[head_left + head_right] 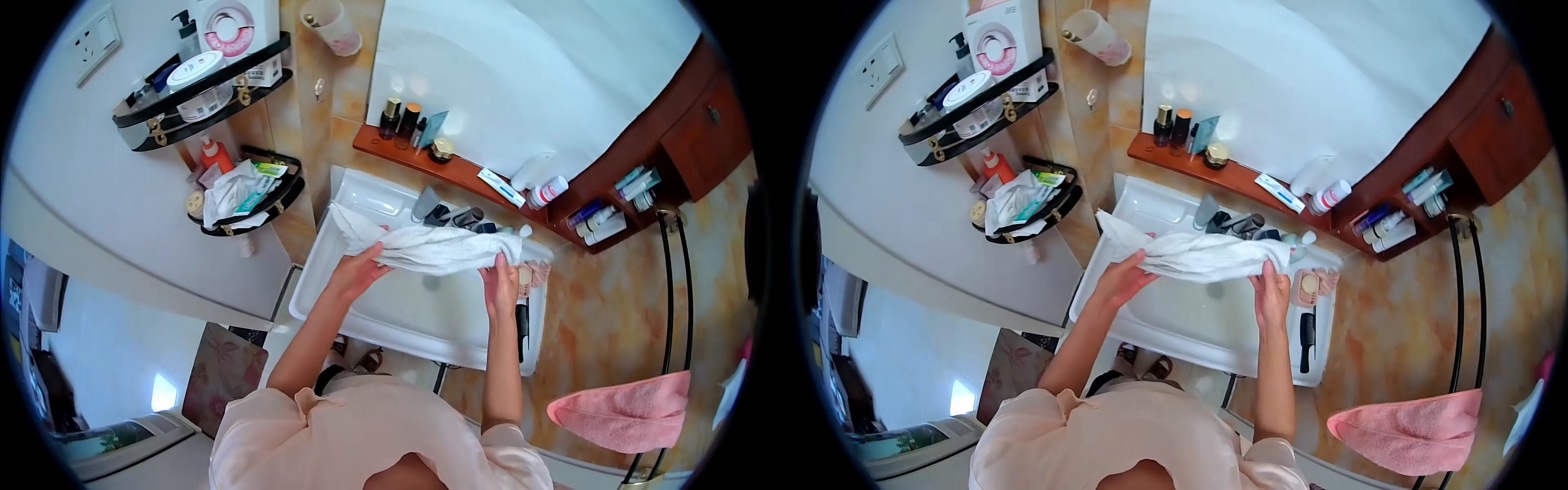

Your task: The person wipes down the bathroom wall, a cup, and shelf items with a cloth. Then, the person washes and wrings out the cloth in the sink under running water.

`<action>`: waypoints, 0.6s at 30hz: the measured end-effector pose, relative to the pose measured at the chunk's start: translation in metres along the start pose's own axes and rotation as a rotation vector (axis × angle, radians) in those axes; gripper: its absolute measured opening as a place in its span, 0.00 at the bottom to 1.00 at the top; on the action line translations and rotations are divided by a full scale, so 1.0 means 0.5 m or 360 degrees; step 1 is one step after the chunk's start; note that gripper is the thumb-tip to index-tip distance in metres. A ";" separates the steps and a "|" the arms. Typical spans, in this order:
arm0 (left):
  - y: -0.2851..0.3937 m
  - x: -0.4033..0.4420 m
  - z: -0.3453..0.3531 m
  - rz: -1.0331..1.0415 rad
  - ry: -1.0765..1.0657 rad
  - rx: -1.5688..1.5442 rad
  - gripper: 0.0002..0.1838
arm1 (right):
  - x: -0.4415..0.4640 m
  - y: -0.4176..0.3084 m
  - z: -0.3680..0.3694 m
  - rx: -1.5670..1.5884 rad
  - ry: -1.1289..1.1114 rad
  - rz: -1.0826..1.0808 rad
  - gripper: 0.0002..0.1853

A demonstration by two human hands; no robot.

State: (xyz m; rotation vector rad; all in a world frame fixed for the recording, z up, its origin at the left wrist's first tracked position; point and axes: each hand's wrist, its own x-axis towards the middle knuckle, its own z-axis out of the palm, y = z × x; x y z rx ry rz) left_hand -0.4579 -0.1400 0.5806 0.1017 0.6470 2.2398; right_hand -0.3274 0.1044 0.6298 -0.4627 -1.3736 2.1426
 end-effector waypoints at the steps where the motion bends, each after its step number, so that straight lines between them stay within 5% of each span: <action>1: 0.010 -0.010 0.007 -0.0019 -0.0097 -0.0117 0.28 | 0.015 0.003 -0.015 0.0044 -0.0073 0.0004 0.11; 5: -0.008 -0.027 -0.071 0.0012 0.0314 -0.0053 0.38 | 0.007 -0.041 0.064 0.0413 -0.0209 -0.0037 0.12; 8: -0.013 -0.036 -0.051 0.0484 0.0371 0.1149 0.46 | -0.002 -0.036 0.084 0.0324 -0.0317 0.0016 0.13; 13: -0.030 -0.004 0.042 0.0383 -0.0246 0.1378 0.50 | -0.032 -0.032 0.167 0.0400 -0.0431 0.0203 0.18; 16: -0.040 0.006 0.014 -0.0115 -0.0711 0.1013 0.53 | -0.044 -0.034 0.193 0.0340 -0.0638 0.0409 0.27; 18: -0.014 -0.048 -0.025 -0.0214 -0.0560 0.1022 0.52 | -0.064 -0.005 0.217 0.0260 -0.0798 0.0497 0.30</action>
